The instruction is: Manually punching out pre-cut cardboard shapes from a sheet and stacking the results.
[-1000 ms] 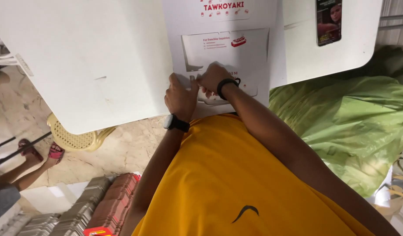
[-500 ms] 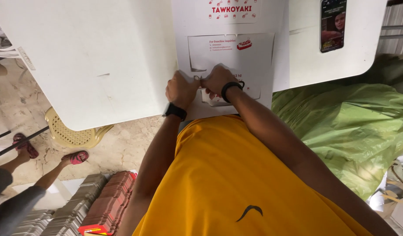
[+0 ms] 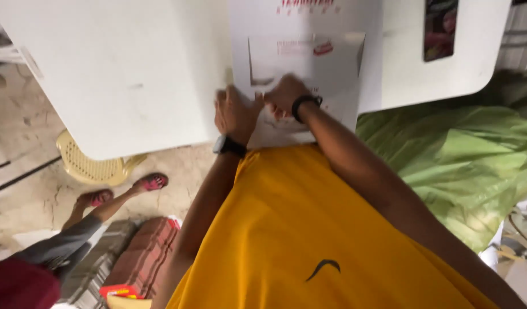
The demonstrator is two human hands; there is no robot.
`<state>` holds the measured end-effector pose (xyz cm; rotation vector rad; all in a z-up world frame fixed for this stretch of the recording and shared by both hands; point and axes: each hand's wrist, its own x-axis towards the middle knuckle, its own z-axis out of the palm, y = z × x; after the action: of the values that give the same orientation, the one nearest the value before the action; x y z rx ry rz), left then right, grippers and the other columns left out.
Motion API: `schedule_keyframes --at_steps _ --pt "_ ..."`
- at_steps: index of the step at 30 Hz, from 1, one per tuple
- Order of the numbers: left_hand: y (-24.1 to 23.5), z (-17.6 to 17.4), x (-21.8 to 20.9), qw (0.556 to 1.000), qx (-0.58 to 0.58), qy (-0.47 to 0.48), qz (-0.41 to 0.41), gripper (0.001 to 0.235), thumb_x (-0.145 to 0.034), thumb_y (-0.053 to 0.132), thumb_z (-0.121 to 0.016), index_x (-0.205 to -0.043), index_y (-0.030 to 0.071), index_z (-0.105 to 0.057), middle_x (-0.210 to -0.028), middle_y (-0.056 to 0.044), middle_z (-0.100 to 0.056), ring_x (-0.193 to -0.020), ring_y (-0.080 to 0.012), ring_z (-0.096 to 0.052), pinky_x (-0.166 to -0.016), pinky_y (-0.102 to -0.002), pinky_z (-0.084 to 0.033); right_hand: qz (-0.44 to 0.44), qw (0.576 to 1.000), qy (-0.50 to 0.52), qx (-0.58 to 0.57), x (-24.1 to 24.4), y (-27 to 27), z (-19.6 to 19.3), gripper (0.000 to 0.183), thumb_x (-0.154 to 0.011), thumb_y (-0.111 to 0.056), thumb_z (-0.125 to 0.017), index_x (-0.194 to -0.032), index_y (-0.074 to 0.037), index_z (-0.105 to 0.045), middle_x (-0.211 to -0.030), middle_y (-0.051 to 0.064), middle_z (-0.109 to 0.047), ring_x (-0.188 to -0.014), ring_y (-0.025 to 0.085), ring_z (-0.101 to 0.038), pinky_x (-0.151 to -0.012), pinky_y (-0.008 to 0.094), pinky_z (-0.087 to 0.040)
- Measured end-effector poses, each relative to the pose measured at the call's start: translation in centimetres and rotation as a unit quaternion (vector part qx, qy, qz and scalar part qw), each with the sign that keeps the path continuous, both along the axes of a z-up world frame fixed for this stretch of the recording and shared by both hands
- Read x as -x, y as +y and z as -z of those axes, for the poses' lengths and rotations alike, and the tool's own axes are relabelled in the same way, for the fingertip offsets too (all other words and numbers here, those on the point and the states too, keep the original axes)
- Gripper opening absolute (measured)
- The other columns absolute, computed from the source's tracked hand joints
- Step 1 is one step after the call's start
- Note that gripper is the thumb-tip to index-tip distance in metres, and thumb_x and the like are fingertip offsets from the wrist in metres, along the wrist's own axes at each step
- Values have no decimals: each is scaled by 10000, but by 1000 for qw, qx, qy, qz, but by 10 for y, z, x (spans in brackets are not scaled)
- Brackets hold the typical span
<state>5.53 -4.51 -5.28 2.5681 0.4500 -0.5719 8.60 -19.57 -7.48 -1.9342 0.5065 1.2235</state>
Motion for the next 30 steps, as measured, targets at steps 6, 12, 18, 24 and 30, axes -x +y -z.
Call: schedule_keyframes --at_steps 6,12,18,24,30 --pt "-14 16 16 1000 -1 14 -5 488 -923 518 -598 -1138 91 -498 -965 -193 -717 -923 -430 -740 -818 -574 -596 39 999 -2 -12 9 -1 5 485 -751 -544 -794 -655 -72 -729 -579 103 -708 -511 191 -716 -458 305 -586" --pt "-13 14 19 999 -12 29 28 532 -914 452 -613 -1255 75 -455 -1069 -178 -708 -951 -420 -737 -822 -565 -593 -6 1000 -3 6 9 2 -3 457 -806 -565 -699 -622 -148 -737 -512 42 -677 -422 150 -641 -489 269 -538" --pt "8 39 4 994 93 48 -36 839 -833 372 -800 -1413 59 -282 -1192 -221 -577 -1151 -477 -637 -931 -608 -558 29 999 -8 -20 5 1 -23 429 -788 -496 -788 -679 -86 -724 -543 67 -682 -431 129 -624 -443 250 -520" --pt "16 27 -23 978 79 187 42 524 -803 497 -720 -1095 92 -563 -1027 -165 -699 -1053 -390 -711 -886 -534 -577 16 1000 17 10 3 4 -23 451 -779 -551 -762 -643 -122 -743 -521 58 -670 -416 147 -604 -514 280 -520" --pt "5 34 -21 984 42 171 15 416 -789 453 -705 -1025 139 -570 -972 -132 -714 -1005 -363 -730 -842 -529 -597 14 1000 14 7 -6 7 -48 512 -856 -488 -684 -711 3 -699 -583 113 -704 -580 188 -678 -629 326 -555"
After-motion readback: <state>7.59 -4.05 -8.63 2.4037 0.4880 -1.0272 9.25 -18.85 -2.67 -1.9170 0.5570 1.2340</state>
